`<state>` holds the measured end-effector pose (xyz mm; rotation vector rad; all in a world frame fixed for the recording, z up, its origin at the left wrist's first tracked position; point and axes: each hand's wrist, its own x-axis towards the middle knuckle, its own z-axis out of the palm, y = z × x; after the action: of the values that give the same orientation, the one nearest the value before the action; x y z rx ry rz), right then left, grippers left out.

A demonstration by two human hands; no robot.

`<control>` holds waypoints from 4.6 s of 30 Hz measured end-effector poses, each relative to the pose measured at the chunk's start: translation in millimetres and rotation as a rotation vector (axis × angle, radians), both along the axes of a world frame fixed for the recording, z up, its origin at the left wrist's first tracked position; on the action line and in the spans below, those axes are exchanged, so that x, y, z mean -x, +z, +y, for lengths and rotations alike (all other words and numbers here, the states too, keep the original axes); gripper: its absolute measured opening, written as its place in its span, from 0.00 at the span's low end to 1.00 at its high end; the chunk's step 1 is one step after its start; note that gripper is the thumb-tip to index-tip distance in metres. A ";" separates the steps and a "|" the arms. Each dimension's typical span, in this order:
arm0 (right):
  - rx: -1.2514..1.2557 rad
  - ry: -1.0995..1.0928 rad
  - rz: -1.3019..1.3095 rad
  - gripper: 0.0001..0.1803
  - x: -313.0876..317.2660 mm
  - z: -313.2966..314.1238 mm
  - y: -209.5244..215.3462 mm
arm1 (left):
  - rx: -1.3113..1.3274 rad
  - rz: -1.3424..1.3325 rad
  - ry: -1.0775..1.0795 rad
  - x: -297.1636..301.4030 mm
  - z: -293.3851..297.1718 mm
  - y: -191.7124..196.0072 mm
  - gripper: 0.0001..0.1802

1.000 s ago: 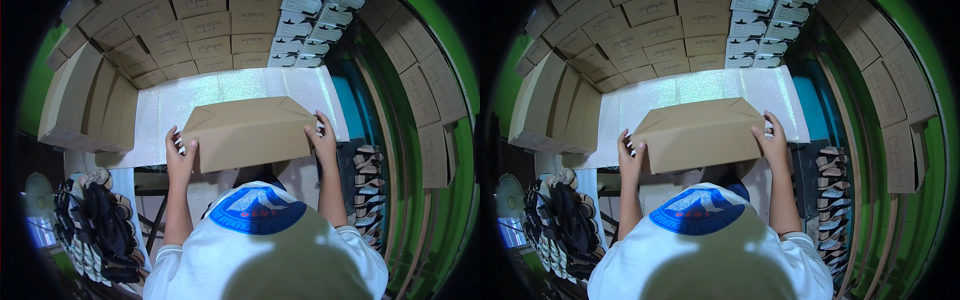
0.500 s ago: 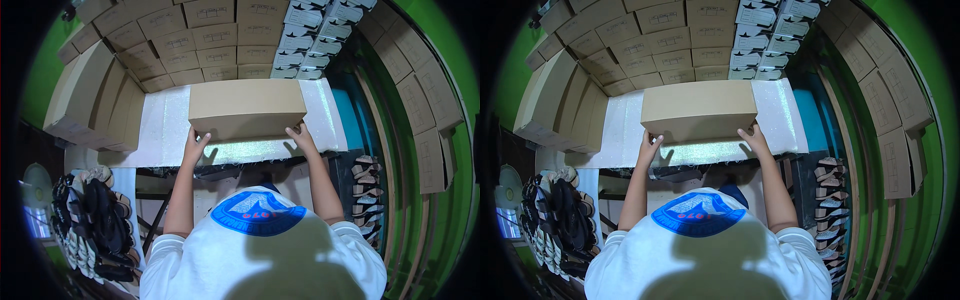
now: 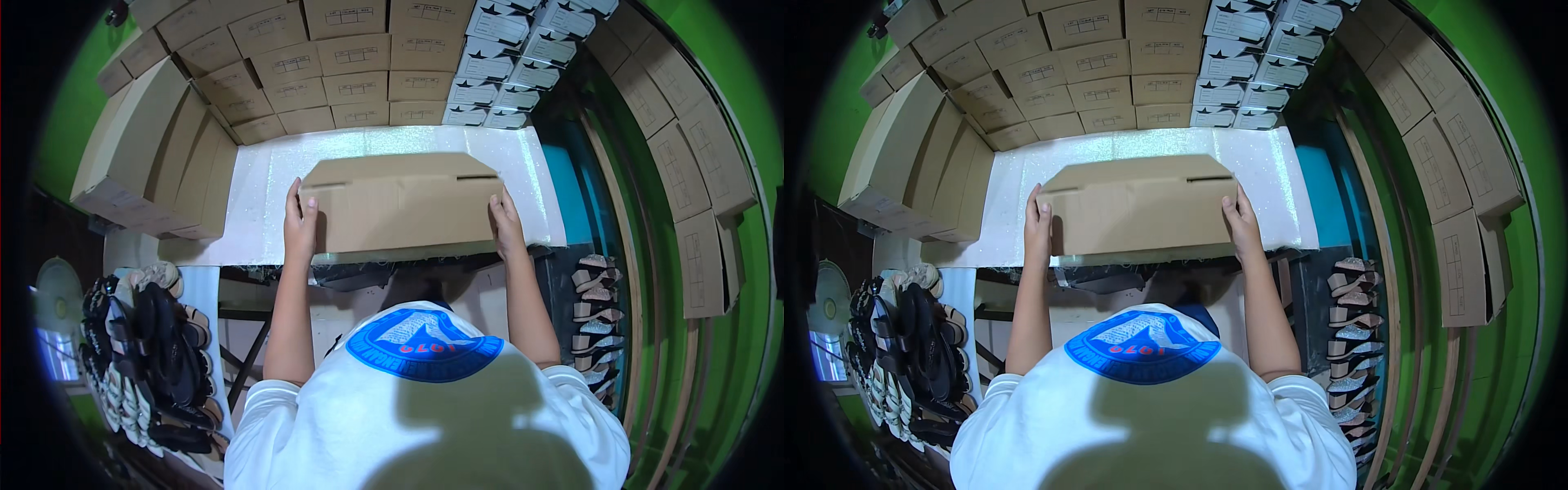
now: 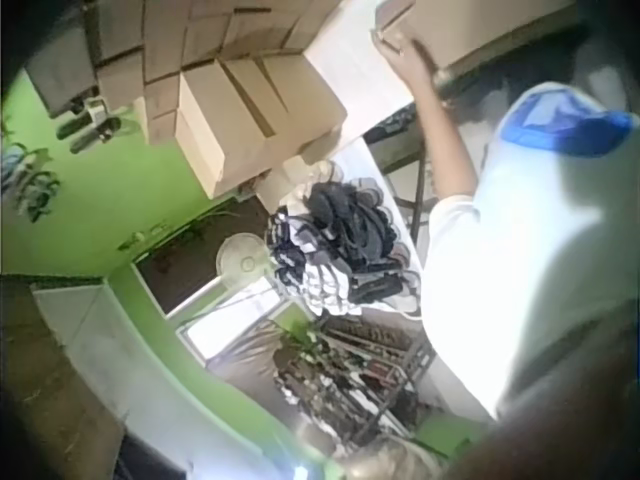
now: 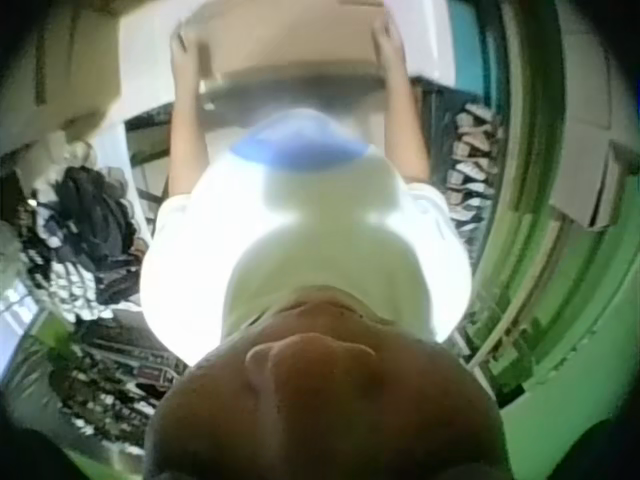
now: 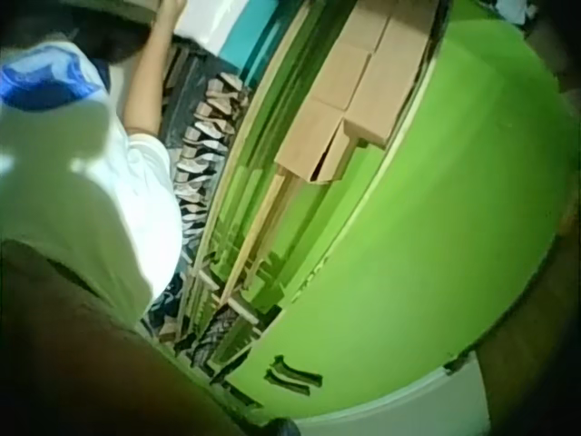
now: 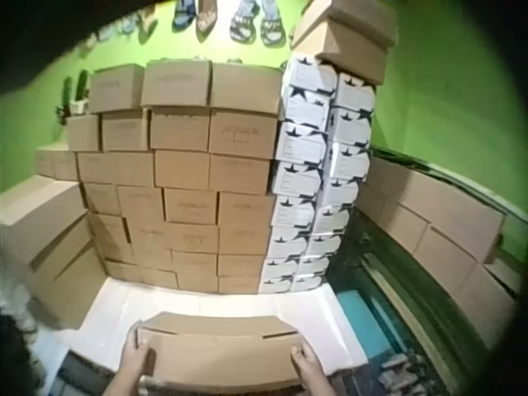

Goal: Packing pairs of sandals into cardboard boxes and stacking them on a shelf.

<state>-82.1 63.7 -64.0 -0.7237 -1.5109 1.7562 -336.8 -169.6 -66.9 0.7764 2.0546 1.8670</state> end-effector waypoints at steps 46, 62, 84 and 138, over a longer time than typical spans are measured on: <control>-1.046 -0.012 -1.062 0.29 50.8 29.7 -14.6 | 0.952 0.659 -0.073 28.2 48.1 -9.9 0.38; -0.706 -0.100 -0.940 0.23 29.7 40.7 -34.5 | 0.784 0.664 -0.117 46.4 16.7 -30.4 0.33; -0.918 0.364 -0.904 0.11 -9.1 -18.6 9.5 | 0.752 0.939 -0.314 -31.7 -24.9 15.4 0.12; -0.945 0.465 -0.929 0.14 -141.6 -394.3 -82.6 | 0.791 0.683 -0.429 -226.7 -350.8 -26.6 0.24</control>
<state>59.5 -330.6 -146.6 -0.7138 -2.9919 0.6924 -110.1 -520.4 -93.5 1.5530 2.4242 0.4839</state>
